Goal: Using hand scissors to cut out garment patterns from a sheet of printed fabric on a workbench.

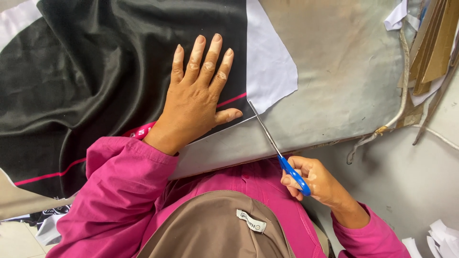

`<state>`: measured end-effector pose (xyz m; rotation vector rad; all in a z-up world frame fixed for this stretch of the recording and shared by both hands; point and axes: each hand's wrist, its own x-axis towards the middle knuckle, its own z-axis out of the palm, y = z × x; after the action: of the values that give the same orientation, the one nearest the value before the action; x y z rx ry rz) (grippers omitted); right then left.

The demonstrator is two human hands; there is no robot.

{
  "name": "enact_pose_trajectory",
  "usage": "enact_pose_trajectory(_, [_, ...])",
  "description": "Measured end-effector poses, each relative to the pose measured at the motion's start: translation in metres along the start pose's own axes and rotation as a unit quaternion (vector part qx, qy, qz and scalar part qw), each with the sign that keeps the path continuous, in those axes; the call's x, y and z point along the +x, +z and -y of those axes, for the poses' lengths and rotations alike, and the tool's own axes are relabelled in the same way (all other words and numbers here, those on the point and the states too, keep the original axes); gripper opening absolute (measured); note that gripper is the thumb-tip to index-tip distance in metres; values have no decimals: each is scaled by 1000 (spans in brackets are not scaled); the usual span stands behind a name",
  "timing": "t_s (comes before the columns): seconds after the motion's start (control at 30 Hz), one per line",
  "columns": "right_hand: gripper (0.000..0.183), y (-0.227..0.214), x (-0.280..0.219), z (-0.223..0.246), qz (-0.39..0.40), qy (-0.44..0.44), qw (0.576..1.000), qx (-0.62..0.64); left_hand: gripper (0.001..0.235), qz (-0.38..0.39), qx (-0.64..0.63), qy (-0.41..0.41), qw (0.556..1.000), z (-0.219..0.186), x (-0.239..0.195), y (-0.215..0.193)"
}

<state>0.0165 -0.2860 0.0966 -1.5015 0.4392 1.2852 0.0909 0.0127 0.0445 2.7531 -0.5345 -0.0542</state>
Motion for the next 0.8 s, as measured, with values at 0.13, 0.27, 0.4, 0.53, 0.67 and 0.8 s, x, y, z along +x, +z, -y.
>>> enact_pose_trajectory(0.13, [21, -3, -1, -2, -11, 30, 999, -6, 102, 1, -8, -4, 1000, 0, 0, 0])
enact_pose_trajectory(0.27, [22, 0, 1, 1, 10, 6, 1000, 17, 103, 0, -8, -9, 1000, -1, 0, 0])
enact_pose_trajectory(0.4, [21, 2, 3, 1, -2, 6, 1000, 8, 104, 6, -8, -13, 1000, 0, 1, -1])
enact_pose_trajectory(0.53, [21, 10, 3, -3, -22, 16, 999, 18, 104, 11, -2, -1, 1000, -1, 1, -2])
enact_pose_trajectory(0.67, [20, 29, 6, -3, -18, -5, 997, 71, 103, 20, 7, -6, 1000, -2, 3, -4])
enact_pose_trajectory(0.8, [21, 53, 10, -2, -37, -29, 994, 101, 105, 20, 17, -12, 1000, -2, 2, -2])
